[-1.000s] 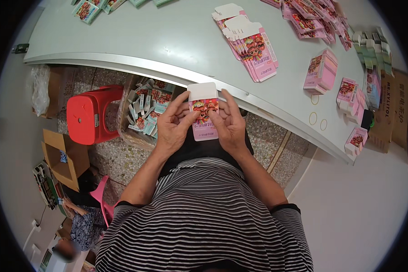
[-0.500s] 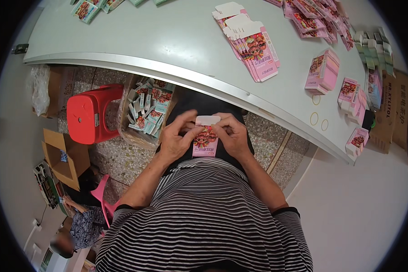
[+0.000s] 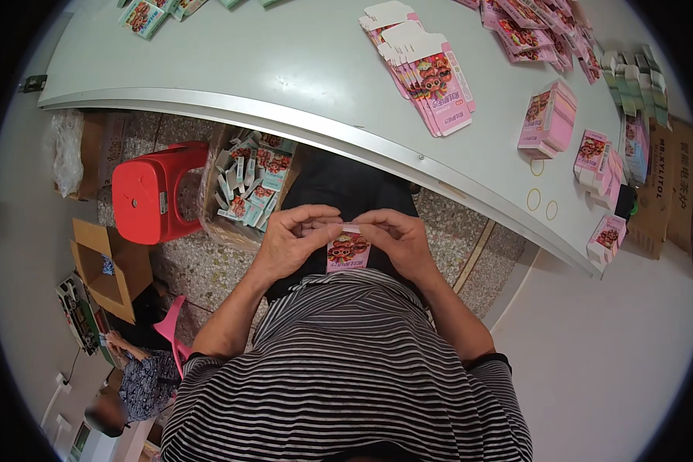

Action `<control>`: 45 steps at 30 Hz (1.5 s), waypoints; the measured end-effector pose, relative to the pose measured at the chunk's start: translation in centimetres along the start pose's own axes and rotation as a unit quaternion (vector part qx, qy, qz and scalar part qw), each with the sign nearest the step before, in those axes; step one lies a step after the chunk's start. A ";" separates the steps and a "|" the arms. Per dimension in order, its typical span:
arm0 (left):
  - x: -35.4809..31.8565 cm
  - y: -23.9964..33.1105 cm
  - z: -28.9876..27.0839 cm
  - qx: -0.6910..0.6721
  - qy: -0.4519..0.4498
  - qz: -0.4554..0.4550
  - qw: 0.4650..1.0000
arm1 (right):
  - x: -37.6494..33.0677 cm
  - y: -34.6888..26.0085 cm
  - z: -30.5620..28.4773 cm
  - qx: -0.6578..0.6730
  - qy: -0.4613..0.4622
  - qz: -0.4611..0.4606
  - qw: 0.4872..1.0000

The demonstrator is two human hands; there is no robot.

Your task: Manually folding and assembling small decorative boxes at a table.

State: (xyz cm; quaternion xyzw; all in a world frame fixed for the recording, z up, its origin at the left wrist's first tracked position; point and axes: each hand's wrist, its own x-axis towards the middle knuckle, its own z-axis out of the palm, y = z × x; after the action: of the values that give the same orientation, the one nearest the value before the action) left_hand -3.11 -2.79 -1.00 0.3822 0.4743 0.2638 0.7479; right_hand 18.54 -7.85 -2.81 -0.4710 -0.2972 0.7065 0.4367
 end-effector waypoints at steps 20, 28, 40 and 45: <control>0.0 -0.6 -1.1 0.193 -0.060 0.114 0.973 | 0.7 0.1 -0.9 -0.168 -0.055 -0.140 0.974; 0.4 -1.9 -1.0 0.223 -0.057 0.190 0.954 | 1.8 -4.7 -1.2 -0.319 -0.108 -0.087 0.938; 2.5 -0.9 -0.2 -0.002 0.109 0.137 0.985 | 10.6 -15.0 -7.8 -0.510 0.260 -0.233 0.786; 2.4 -1.8 0.2 0.005 0.101 0.116 0.988 | 11.6 -12.8 -7.3 -0.595 0.248 -0.219 0.732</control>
State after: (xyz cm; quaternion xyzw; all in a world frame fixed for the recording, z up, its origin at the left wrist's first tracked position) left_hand -1.89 -2.03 -3.61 0.4098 0.5016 0.3833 0.6584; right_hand 27.53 8.31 0.35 -0.7150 -0.6329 0.1280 0.2681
